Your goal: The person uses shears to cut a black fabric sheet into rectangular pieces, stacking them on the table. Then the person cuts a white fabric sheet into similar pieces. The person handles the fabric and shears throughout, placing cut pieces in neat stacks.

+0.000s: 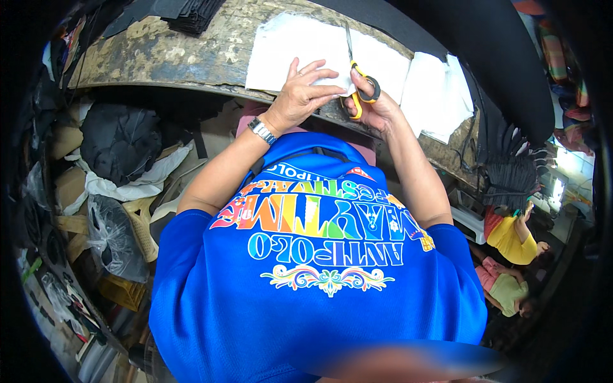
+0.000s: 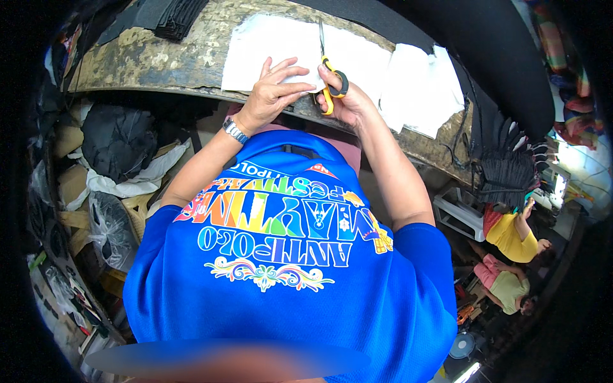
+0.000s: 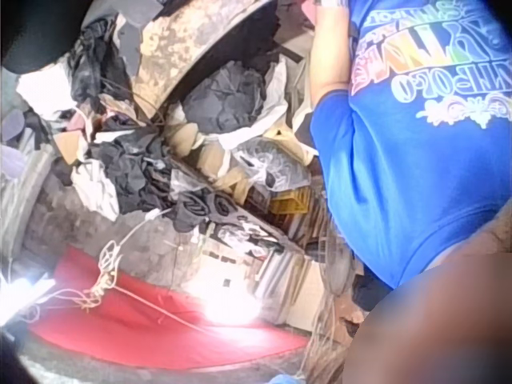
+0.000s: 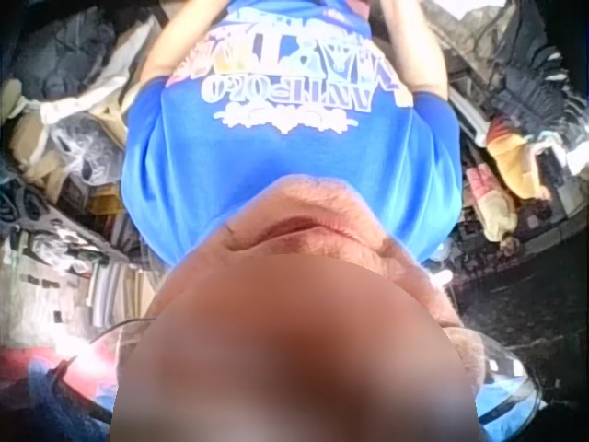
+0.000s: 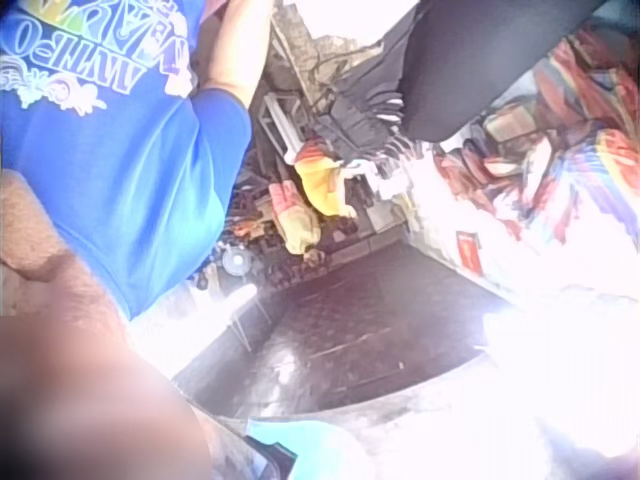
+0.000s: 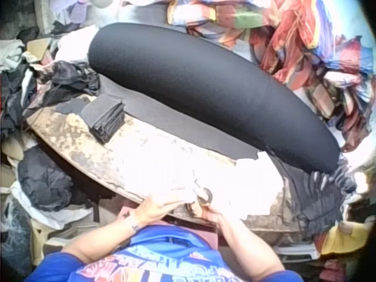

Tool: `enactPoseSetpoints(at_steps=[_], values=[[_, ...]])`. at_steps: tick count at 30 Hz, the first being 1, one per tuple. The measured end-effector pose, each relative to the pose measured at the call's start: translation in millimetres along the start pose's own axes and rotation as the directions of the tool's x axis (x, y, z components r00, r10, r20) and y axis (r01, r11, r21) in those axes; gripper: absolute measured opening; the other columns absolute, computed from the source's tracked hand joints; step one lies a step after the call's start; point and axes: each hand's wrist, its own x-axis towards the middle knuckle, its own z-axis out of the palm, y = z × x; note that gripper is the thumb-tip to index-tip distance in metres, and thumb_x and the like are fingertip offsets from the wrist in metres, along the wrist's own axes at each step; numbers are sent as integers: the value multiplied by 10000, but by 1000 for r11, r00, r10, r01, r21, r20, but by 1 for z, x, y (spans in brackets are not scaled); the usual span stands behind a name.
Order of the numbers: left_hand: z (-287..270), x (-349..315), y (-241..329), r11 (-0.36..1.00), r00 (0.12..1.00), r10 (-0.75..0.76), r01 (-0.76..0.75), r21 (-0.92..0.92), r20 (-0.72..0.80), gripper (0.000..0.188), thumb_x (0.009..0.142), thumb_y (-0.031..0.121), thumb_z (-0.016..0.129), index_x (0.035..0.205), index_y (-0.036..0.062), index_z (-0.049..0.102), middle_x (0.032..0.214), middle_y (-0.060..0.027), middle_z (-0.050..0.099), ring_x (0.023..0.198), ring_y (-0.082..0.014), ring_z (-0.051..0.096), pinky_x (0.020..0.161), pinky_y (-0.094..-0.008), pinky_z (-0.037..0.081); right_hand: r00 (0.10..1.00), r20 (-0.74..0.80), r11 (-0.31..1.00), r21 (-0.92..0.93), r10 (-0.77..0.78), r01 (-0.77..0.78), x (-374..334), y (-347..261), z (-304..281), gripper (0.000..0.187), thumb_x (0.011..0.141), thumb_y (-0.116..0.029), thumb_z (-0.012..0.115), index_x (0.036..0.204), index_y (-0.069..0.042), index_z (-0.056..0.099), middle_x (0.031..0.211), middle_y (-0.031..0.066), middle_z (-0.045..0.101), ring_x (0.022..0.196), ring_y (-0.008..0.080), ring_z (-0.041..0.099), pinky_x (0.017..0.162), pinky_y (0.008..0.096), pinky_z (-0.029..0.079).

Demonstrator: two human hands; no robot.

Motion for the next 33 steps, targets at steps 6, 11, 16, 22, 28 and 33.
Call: enactPoseSetpoints(at_steps=[6, 11, 16, 22, 28, 33], values=[[-8, -2, -2, 999, 998, 50, -49, -20, 48, 229, 856, 168, 705, 1062, 255, 750, 1231, 4, 645, 1317, -247, 487, 1151, -596, 171, 993, -101, 992, -118, -64, 52, 6, 0, 4, 425, 826, -395, 790, 922, -41, 575, 686, 28, 583, 496, 77, 545, 398, 173, 425], [-49, -6, -8, 1000, 956, 15, -12, -12, 292, 175, 865, 134, 687, 1023, 183, 742, 1163, 10, 679, 1272, -214, 533, 1163, -563, 189, 967, -143, 941, -297, -212, 162, -6, -10, 2, 364, 842, -367, 772, 855, -51, 593, 620, 26, 585, 485, 89, 538, 431, 204, 419], [-91, -10, -6, 994, 920, -103, 83, 67, 378, 143, 866, 149, 684, 998, 154, 738, 1140, 1, 685, 1247, -204, 551, 1165, -553, 205, 984, -85, 861, -500, -158, 95, -18, -5, 8, 287, 837, -301, 782, 820, -71, 611, 581, 12, 574, 449, 68, 527, 418, 194, 404], [-88, -15, 1, 999, 874, -50, 42, 26, 484, 89, 819, 134, 670, 888, 94, 708, 1076, -44, 676, 1236, -217, 548, 1171, -555, 212, 995, -24, 834, -545, 93, -91, -14, 6, 15, 295, 828, -303, 794, 791, -77, 608, 552, 16, 570, 401, 76, 499, 387, 195, 376], [-107, -14, 2, 988, 853, -150, 112, 106, 500, 110, 789, 169, 651, 743, 69, 638, 945, -29, 684, 1198, -229, 583, 1174, -554, 199, 989, 37, 987, 63, 145, -147, -8, 6, 8, 321, 869, -310, 756, 885, -44, 576, 714, 55, 586, 542, 104, 570, 407, 192, 447], [-118, 6, -6, 811, 866, -410, 204, 548, 285, 288, 860, 331, 687, 835, 45, 665, 969, -113, 688, 1163, -294, 605, 1109, -525, 323, 975, 129, 962, 183, 179, -201, -15, 25, 15, 313, 880, -287, 747, 983, -54, 567, 783, 67, 587, 581, 118, 581, 434, 198, 476]])
